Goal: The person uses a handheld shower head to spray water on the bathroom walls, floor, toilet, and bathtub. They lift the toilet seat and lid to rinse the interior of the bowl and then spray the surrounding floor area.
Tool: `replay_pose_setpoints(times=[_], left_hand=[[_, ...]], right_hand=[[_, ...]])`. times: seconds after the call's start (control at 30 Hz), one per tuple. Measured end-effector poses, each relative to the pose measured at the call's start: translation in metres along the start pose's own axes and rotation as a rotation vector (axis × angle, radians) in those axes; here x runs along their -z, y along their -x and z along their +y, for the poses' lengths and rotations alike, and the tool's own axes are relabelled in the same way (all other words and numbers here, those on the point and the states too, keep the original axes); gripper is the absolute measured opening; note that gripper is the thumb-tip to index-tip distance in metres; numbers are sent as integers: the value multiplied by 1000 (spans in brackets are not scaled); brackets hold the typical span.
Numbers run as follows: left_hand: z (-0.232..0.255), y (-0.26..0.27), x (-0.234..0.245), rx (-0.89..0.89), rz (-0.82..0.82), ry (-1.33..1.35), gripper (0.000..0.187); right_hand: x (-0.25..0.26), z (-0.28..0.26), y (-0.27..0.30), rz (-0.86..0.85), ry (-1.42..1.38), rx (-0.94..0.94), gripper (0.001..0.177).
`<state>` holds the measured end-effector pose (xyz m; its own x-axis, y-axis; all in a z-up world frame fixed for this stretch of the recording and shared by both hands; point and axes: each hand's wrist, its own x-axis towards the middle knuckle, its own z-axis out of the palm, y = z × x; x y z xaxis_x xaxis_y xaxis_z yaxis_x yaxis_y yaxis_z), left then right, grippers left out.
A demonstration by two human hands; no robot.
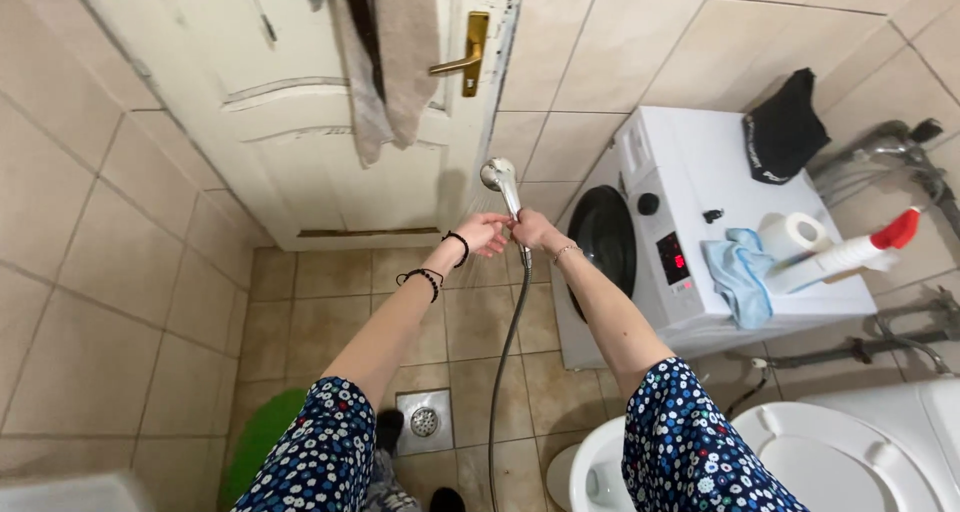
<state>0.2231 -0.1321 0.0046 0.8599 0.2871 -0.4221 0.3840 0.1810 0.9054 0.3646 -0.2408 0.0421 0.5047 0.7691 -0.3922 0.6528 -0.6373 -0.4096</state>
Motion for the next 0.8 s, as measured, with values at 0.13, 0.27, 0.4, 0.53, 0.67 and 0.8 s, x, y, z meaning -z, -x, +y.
replay_pose_setpoints(times=[0.13, 0.27, 0.4, 0.53, 0.67, 0.8], left_hand=[[30, -10, -17, -10, -68, -64, 43], [25, -63, -24, -20, -136, -102, 43], [38, -96, -26, 13, -245, -160, 45], [45, -142, -30, 71, -359, -209, 48], [63, -166, -33, 75, -473, -275, 49], [62, -189, -56, 88, -581, -365, 51]], right_hand=[[20, 20, 6, 45, -63, -67, 43], [26, 49, -12, 62, -29, -122, 48], [31, 65, -23, 119, -91, -218, 47], [41, 73, -29, 100, -74, -299, 44], [54, 68, -20, 137, -156, -399, 50], [48, 90, -11, 142, -255, -541, 44]])
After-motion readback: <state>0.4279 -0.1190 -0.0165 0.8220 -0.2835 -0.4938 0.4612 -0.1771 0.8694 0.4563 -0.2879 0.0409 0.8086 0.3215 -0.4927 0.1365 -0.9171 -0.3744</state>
